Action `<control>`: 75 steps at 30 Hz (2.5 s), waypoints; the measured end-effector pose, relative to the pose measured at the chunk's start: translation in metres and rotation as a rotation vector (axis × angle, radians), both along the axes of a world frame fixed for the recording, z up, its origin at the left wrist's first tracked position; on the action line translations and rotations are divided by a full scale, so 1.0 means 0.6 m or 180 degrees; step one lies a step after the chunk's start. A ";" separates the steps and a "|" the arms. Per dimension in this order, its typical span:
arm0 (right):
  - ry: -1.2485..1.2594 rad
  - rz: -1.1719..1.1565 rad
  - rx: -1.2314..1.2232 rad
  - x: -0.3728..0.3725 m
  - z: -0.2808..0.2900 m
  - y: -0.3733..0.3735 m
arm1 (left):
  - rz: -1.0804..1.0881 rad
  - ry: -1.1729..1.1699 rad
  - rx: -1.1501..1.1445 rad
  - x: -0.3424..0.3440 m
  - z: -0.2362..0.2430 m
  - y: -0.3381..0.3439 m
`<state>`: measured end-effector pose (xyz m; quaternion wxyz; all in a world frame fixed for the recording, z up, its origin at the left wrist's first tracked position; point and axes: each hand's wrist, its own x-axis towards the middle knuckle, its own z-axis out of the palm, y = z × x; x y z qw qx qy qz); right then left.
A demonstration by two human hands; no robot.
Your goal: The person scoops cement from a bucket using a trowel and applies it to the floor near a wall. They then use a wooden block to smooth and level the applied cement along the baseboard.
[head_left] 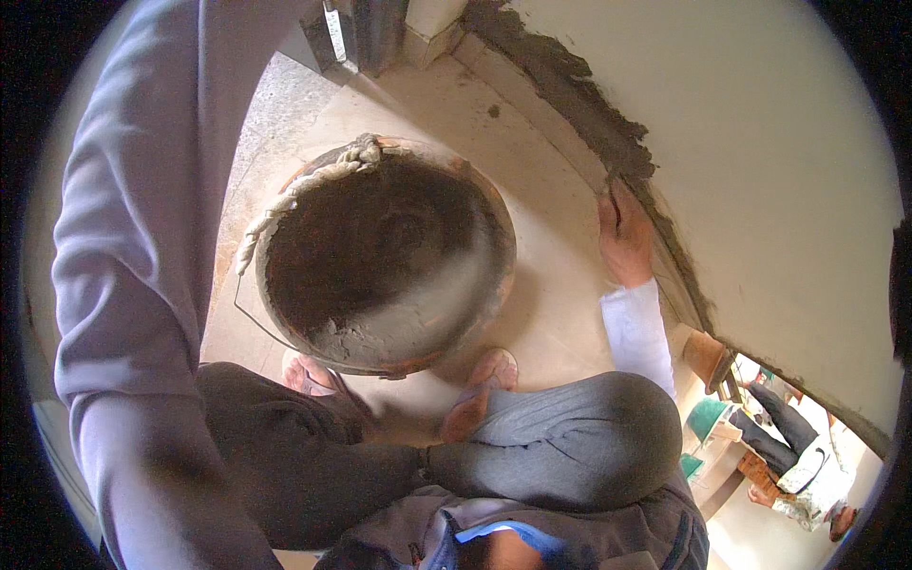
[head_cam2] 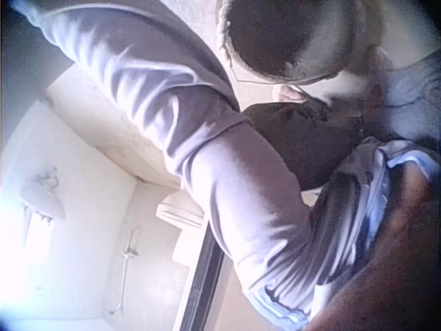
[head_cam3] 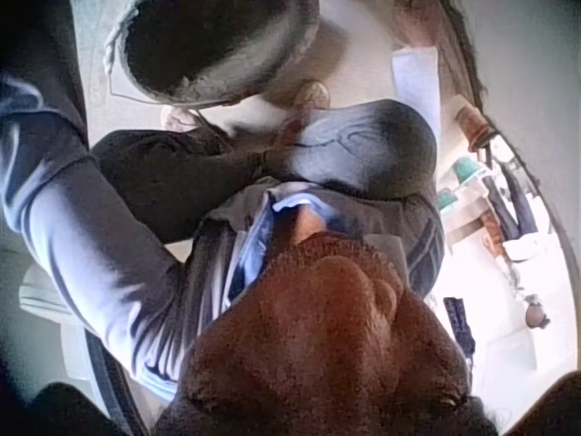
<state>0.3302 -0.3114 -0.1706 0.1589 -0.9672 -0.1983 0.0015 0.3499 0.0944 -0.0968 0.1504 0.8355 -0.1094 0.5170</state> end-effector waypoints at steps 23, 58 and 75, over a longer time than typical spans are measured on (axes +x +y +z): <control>-0.0575 0.0233 0.0159 -0.023 -0.030 0.040 | -0.0042 0.0118 0.0046 -0.003 -0.001 0.005; -0.0152 0.0274 0.0134 -0.018 -0.045 0.103 | -0.0116 0.0147 0.0104 0.006 0.005 0.009; 0.0033 -0.0046 0.0766 0.006 -0.077 0.159 | -0.0176 0.0124 0.0183 0.018 0.009 0.009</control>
